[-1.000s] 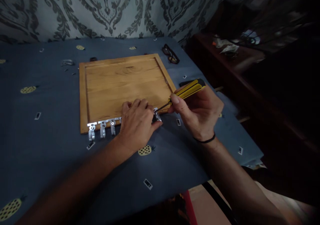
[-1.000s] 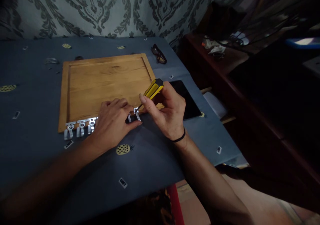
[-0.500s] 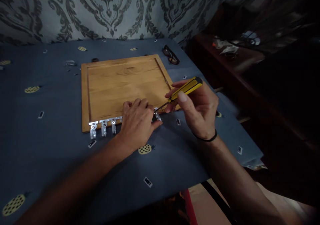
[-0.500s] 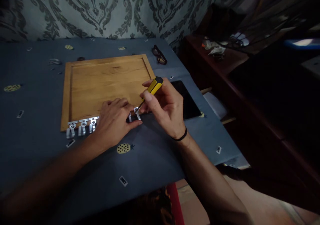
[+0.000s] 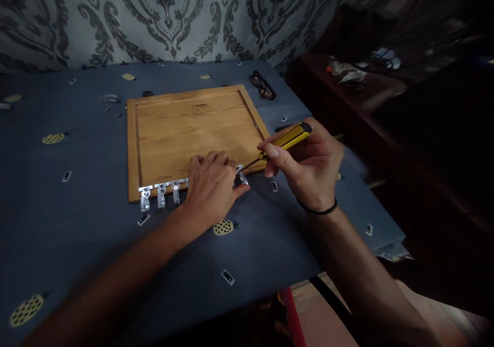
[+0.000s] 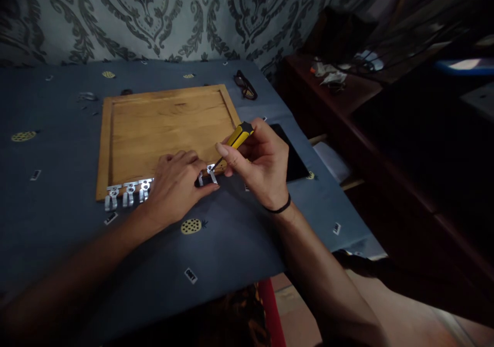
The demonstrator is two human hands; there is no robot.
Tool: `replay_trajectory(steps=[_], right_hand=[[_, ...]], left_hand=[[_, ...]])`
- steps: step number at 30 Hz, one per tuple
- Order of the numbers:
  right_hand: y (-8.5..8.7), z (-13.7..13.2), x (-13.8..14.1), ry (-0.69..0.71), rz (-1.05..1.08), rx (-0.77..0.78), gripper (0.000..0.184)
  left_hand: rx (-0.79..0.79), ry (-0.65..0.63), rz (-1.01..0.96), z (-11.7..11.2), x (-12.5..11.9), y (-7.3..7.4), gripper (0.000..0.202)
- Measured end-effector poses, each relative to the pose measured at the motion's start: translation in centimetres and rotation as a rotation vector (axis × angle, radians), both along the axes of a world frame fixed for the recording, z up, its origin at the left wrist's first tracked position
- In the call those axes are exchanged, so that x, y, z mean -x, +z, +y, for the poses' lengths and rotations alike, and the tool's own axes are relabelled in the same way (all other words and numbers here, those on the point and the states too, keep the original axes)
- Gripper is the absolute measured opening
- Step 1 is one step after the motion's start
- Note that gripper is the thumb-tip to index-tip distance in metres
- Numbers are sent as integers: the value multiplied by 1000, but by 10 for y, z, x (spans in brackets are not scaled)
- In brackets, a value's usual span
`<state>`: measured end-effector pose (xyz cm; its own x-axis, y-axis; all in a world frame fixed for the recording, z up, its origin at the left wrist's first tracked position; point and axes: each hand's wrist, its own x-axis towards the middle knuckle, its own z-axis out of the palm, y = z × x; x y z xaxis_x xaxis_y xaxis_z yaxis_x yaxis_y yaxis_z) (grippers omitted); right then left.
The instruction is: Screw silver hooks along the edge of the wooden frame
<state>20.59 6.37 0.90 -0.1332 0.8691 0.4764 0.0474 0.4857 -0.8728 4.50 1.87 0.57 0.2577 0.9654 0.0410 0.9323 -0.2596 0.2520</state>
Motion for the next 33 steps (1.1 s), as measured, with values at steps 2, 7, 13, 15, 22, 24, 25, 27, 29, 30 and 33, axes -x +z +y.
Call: replay_trajectory(steps=[2,7,13,15,22,24,25,27,29,30,33], right_hand=[[-1,0,-1,14,11,1,35],[-2,2,-3,51,-4,-34,26],[1,2,0,-6,56,-4,41],[1,2,0,11,69,3,46],[-2,3,-6,89,46,0,29],[-1,3,-6,69,49,-18,26],[-1,3,-5,53,56,-35,24],[0,3,-4,39,64,-52,23],[1,2,-4,47,78,-58,28],[1,2,-3,51,83,-54,29],[0,2,-5,73,85,-40,24]], left_hand=[[1,-1,-3,0,0,0,32],[10,-15,-4,1,1,0,33],[-5,-7,2,0,0,0,32],[-1,-8,5,0,0,0,32],[-16,-8,2,0,1,-1,30],[-12,-7,-1,0,1,-1,31],[-9,-7,-2,0,1,-1,32],[-3,-7,-5,0,1,-1,32],[-2,-11,-6,0,1,0,32],[-1,-11,-6,0,1,0,33],[8,-9,-5,0,1,1,34]])
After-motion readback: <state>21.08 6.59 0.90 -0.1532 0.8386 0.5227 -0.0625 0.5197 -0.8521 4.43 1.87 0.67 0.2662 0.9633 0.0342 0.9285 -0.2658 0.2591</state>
